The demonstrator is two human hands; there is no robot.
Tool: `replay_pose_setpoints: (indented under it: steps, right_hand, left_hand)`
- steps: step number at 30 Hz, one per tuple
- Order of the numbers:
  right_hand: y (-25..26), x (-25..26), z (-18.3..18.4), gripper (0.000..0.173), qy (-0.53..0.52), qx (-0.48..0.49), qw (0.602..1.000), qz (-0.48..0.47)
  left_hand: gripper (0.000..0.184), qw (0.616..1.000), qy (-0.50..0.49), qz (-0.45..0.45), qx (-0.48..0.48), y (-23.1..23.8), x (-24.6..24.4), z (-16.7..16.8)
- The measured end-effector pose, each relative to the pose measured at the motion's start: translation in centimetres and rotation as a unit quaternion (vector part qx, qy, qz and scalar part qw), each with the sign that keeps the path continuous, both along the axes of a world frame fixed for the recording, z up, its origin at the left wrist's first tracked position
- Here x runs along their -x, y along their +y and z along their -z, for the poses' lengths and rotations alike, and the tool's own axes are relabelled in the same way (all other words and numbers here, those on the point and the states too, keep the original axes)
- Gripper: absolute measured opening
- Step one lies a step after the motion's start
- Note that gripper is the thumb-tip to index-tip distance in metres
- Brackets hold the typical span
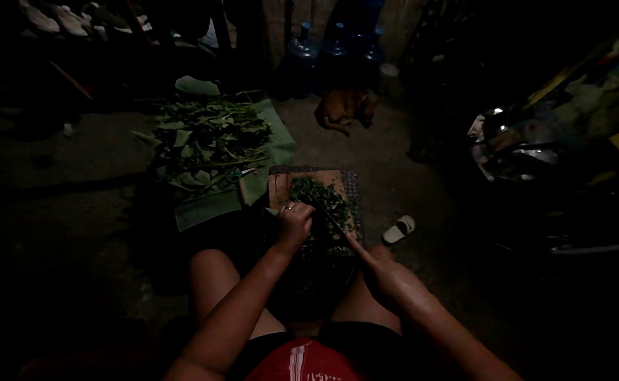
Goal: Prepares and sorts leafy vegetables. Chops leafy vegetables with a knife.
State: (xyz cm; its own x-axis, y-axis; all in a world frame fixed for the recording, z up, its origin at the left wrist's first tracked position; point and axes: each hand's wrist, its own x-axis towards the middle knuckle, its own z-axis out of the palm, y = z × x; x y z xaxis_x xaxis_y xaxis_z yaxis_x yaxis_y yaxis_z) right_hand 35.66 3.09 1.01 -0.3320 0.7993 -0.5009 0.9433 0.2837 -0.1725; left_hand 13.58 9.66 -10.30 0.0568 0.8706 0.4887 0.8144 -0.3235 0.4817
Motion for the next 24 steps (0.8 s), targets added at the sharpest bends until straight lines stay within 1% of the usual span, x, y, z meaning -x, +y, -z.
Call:
replay_pose_setpoints:
  steps: [3, 6, 9, 12, 14, 16, 18, 22, 24]
  right_hand:
    - [1.0, 0.5, 1.8, 0.076, 0.026, 0.021, 0.999, 0.008]
    - [1.2, 0.5, 2.5, 0.075, 0.048, 0.007, 0.999, 0.017]
    - [1.0, -0.2, 1.3, 0.073, 0.030, 0.000, 0.999, 0.010]
    - [0.0, -0.3, -0.5, 0.070, 0.009, -0.030, 1.000, 0.003]
    - [-0.4, -0.1, -1.0, 0.069, -0.012, -0.020, 1.000, 0.001]
    - [-0.3, 0.3, -0.6, 0.070, -0.022, -0.008, 1.000, -0.001]
    - [-0.1, 0.7, 0.6, 0.072, -0.015, 0.000, 1.000, -0.002]
    - [0.8, 1.3, 1.7, 0.078, 0.021, 0.023, 0.999, 0.014]
    - [0.9, 0.7, 2.6, 0.077, 0.055, 0.021, 0.998, 0.021]
  left_hand:
    - [0.020, 1.000, 0.001, 0.012, 0.019, -0.2, 0.3, 0.0]
    - [0.022, 0.999, -0.003, 0.014, 0.049, -0.2, 0.6, -0.3]
    - [0.022, 0.998, -0.022, 0.005, 0.057, -0.5, 0.3, -0.3]
    - [0.017, 0.999, -0.035, 0.002, 0.041, -0.3, 0.3, -0.1]
    - [0.014, 0.999, -0.034, -0.005, 0.016, -0.3, 0.2, 0.0]
    - [0.013, 1.000, -0.030, -0.007, 0.002, -0.2, 0.1, 0.0]
    - [0.014, 1.000, -0.023, 0.001, 0.012, -0.3, 0.2, -0.1]
    - [0.017, 1.000, -0.005, 0.013, 0.015, -0.5, 0.6, -0.1]
    - [0.022, 1.000, 0.010, 0.008, 0.016, -1.0, 1.0, 0.3]
